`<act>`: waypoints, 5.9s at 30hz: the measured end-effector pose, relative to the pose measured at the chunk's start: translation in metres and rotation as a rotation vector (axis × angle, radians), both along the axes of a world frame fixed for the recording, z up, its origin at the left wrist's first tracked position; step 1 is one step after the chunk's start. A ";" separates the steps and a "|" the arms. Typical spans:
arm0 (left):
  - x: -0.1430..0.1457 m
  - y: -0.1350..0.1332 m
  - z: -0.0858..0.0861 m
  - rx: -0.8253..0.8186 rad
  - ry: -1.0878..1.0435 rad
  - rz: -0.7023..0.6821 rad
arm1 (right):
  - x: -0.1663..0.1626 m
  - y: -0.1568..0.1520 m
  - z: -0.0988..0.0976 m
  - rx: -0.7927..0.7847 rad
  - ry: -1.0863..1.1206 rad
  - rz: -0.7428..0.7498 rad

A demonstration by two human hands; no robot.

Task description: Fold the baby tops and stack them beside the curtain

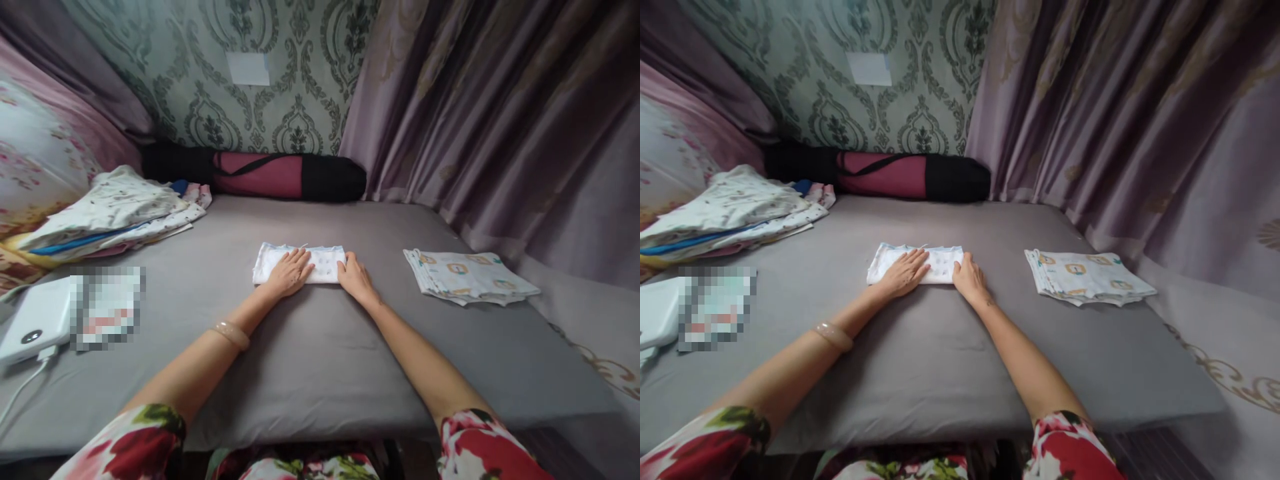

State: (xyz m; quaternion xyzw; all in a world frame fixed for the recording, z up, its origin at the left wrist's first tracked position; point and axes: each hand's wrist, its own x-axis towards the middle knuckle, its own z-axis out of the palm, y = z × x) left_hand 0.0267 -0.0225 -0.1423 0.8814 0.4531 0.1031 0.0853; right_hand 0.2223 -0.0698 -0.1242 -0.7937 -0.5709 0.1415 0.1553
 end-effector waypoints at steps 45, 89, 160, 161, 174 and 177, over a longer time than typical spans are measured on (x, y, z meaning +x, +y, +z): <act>-0.058 0.024 -0.007 -0.065 0.057 0.012 | -0.029 0.045 -0.006 0.040 -0.110 0.968; -0.057 0.023 -0.013 -0.009 0.049 0.051 | 0.019 0.100 0.053 -0.225 -0.190 0.511; -0.053 0.045 0.018 -0.049 0.017 0.202 | -0.068 0.031 0.003 0.150 -0.225 0.568; -0.055 0.046 0.020 -0.057 -0.006 0.220 | -0.077 0.031 0.001 0.167 -0.220 0.588; -0.076 0.033 0.002 -0.088 -0.035 0.250 | -0.089 0.044 -0.015 0.078 -0.154 0.598; -0.057 0.018 0.006 -0.039 -0.023 0.125 | -0.081 0.044 -0.006 0.051 -0.121 0.601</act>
